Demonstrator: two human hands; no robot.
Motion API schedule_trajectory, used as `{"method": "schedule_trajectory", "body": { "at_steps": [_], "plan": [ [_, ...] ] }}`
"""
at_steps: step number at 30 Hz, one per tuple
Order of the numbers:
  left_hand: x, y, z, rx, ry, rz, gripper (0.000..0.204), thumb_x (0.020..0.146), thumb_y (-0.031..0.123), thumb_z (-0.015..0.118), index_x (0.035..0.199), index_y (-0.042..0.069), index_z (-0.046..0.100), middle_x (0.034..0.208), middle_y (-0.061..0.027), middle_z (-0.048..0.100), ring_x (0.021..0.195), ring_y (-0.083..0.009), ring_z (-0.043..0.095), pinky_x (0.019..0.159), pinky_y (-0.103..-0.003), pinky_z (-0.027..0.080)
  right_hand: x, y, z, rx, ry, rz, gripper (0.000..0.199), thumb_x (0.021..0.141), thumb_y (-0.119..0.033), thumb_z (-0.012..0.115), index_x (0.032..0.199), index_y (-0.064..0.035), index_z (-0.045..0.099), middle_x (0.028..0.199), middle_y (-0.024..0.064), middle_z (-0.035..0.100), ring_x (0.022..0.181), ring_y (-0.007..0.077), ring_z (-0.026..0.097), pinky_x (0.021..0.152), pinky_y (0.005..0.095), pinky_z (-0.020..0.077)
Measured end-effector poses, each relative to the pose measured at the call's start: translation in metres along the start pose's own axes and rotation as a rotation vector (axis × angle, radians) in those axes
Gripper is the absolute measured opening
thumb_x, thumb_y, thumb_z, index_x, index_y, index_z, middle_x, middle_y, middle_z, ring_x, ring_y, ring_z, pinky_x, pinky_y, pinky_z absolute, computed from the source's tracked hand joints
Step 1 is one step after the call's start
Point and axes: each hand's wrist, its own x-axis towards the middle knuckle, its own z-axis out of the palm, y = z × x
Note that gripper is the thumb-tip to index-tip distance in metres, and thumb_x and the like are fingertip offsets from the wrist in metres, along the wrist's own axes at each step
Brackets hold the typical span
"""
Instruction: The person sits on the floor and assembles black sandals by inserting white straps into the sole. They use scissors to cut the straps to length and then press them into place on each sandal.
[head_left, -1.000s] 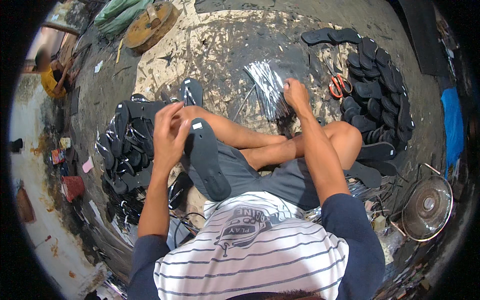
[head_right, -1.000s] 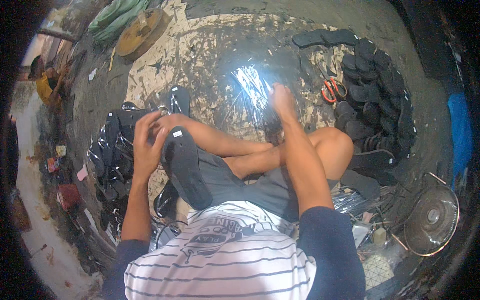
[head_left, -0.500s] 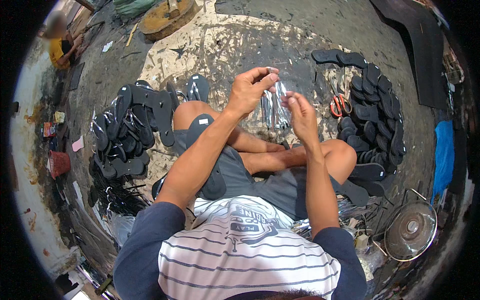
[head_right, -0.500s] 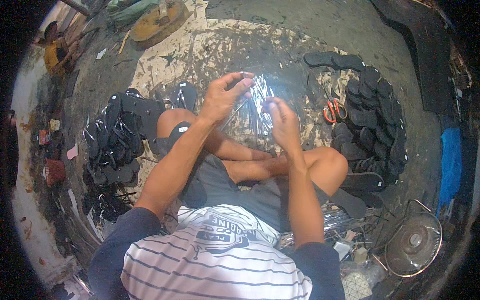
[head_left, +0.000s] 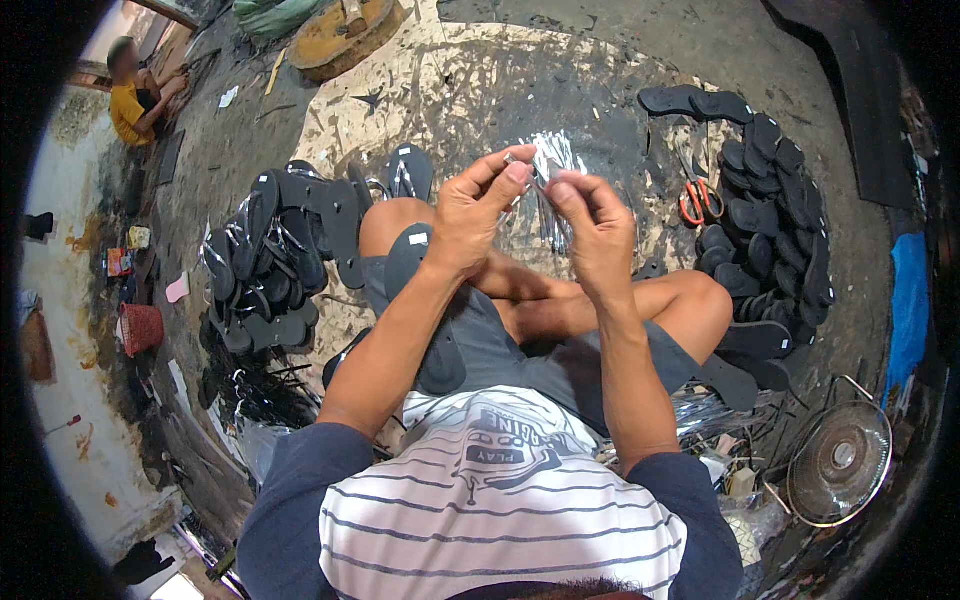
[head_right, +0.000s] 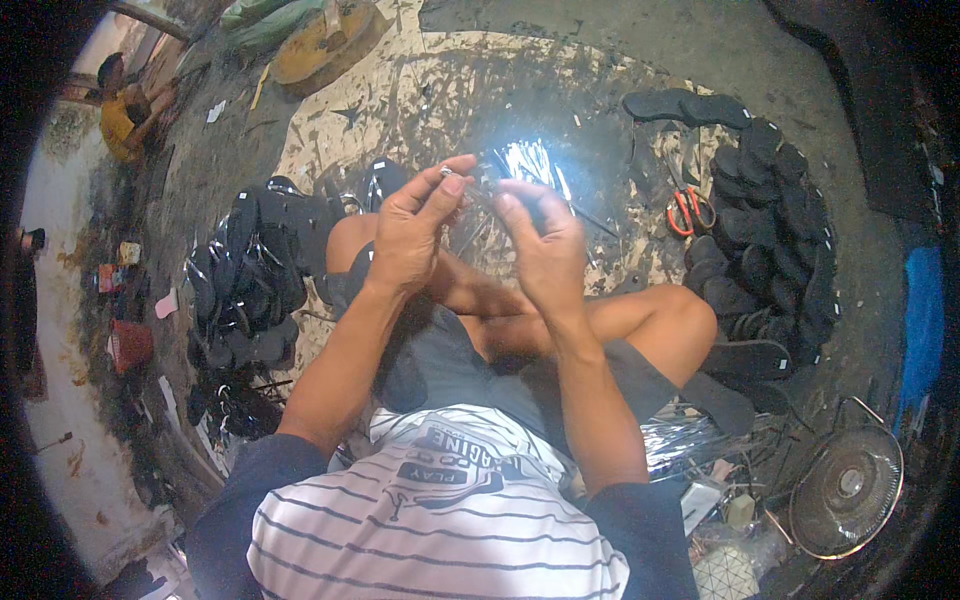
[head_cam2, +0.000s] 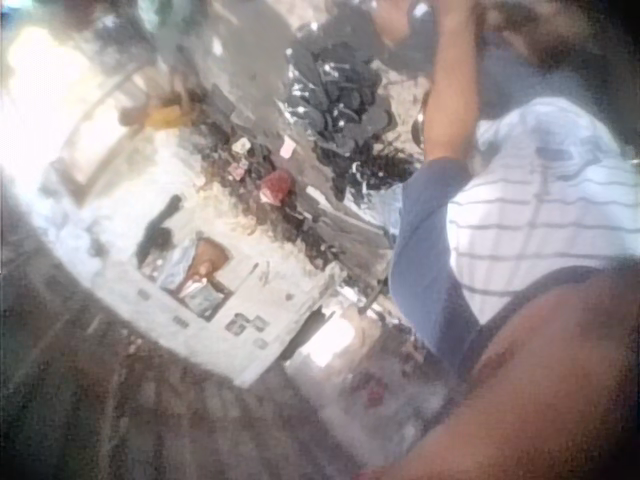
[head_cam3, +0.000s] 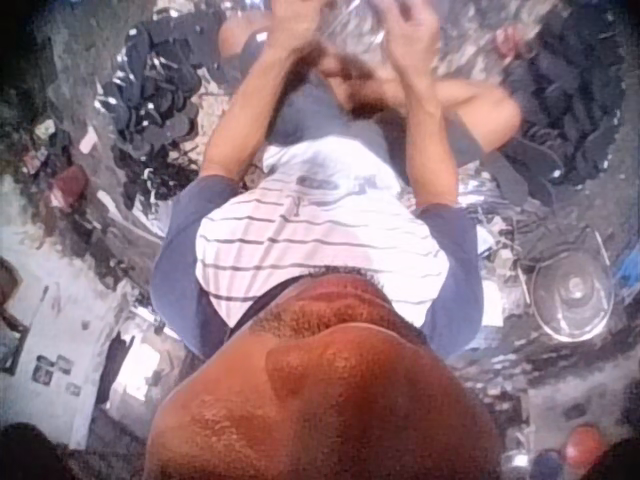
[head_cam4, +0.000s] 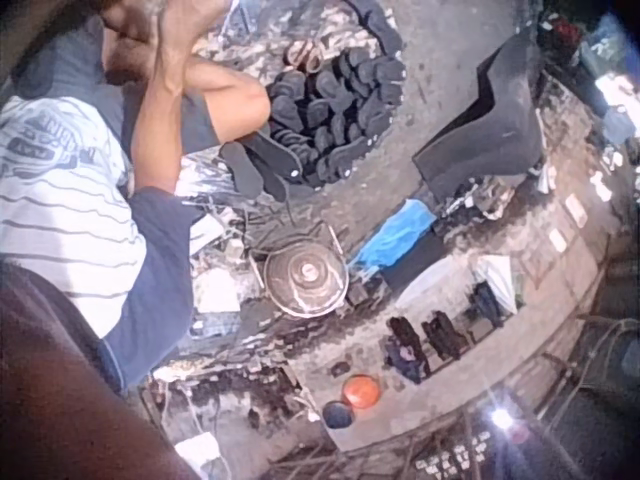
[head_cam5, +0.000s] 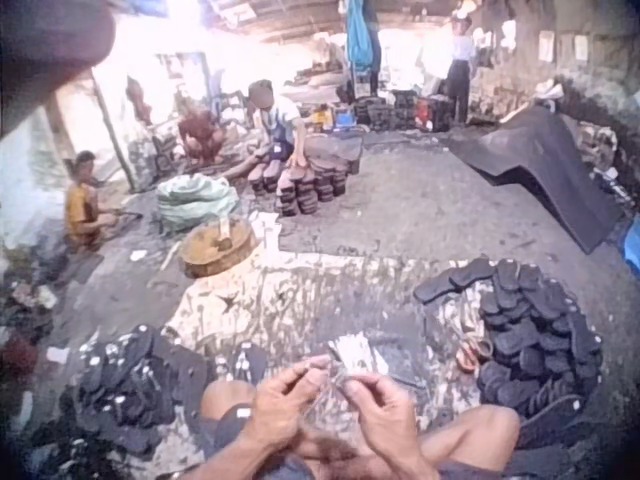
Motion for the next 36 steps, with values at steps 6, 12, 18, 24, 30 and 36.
{"method": "schedule_trajectory", "body": {
  "at_steps": [6,12,18,24,30,36],
  "plan": [
    [-0.017,0.018,-0.001,-0.020,-0.023,0.035,0.033,0.096,0.012,0.072,0.126,0.002,0.068,0.111,-0.0009,0.071,0.096,-0.0050,0.062,0.082,-0.020,0.049,-0.010,-0.042,0.005,-0.084,0.054,-0.120,0.016,0.095,-0.004,0.068,0.111,-0.0034,0.072,0.104,0.0044,0.071,0.092,0.0120,0.063,0.080,0.0265,0.0513],
    [-0.021,0.022,-0.002,-0.103,-0.081,0.063,0.034,0.094,0.009,0.074,0.126,0.000,0.068,0.119,-0.0065,0.070,0.102,-0.0114,0.064,0.087,-0.024,0.053,-0.020,-0.055,0.016,-0.310,-0.010,-0.340,0.018,0.090,-0.003,0.071,0.108,-0.0058,0.074,0.104,0.0105,0.072,0.096,0.0216,0.068,0.086,0.0332,0.0528],
    [-0.024,0.025,0.003,-0.053,-0.098,0.159,0.030,0.095,0.007,0.072,0.123,-0.002,0.069,0.114,-0.0036,0.067,0.102,-0.0096,0.064,0.088,-0.022,0.052,-0.022,-0.051,0.019,-0.239,-0.057,-0.308,0.018,0.091,-0.006,0.071,0.109,-0.0055,0.073,0.104,0.0111,0.072,0.094,0.0225,0.070,0.082,0.0336,0.0545],
    [-0.028,0.020,-0.014,0.189,-0.078,0.087,0.034,0.096,0.019,0.072,0.125,0.003,0.070,0.126,-0.0068,0.067,0.109,-0.0165,0.063,0.097,-0.033,0.050,-0.023,-0.043,0.019,-0.181,-0.126,-0.137,0.020,0.091,-0.008,0.072,0.111,-0.0032,0.071,0.102,0.0098,0.072,0.092,0.0191,0.070,0.079,0.0304,0.0542],
    [-0.044,0.020,-0.131,1.624,-0.149,0.428,0.060,0.086,0.032,0.078,0.138,0.009,0.059,0.132,-0.0154,0.060,0.129,-0.0322,0.053,0.106,-0.040,0.044,-0.048,-0.140,-0.016,0.153,-0.454,-0.638,0.015,0.088,-0.004,0.070,0.102,-0.0008,0.069,0.092,0.0078,0.071,0.078,0.0137,0.068,0.067,0.0274,0.0535],
    [-0.091,0.041,-0.102,1.168,-0.199,0.016,0.070,0.085,0.021,0.078,0.147,0.010,0.047,0.122,-0.0117,0.063,0.125,-0.0256,0.056,0.104,-0.035,0.044,-0.032,-0.217,-0.008,0.272,-0.952,-0.839,0.009,0.086,-0.009,0.077,0.089,-0.0053,0.068,0.085,0.0108,0.072,0.066,0.0148,0.066,0.088,0.0516,0.0569]
  ]
}}
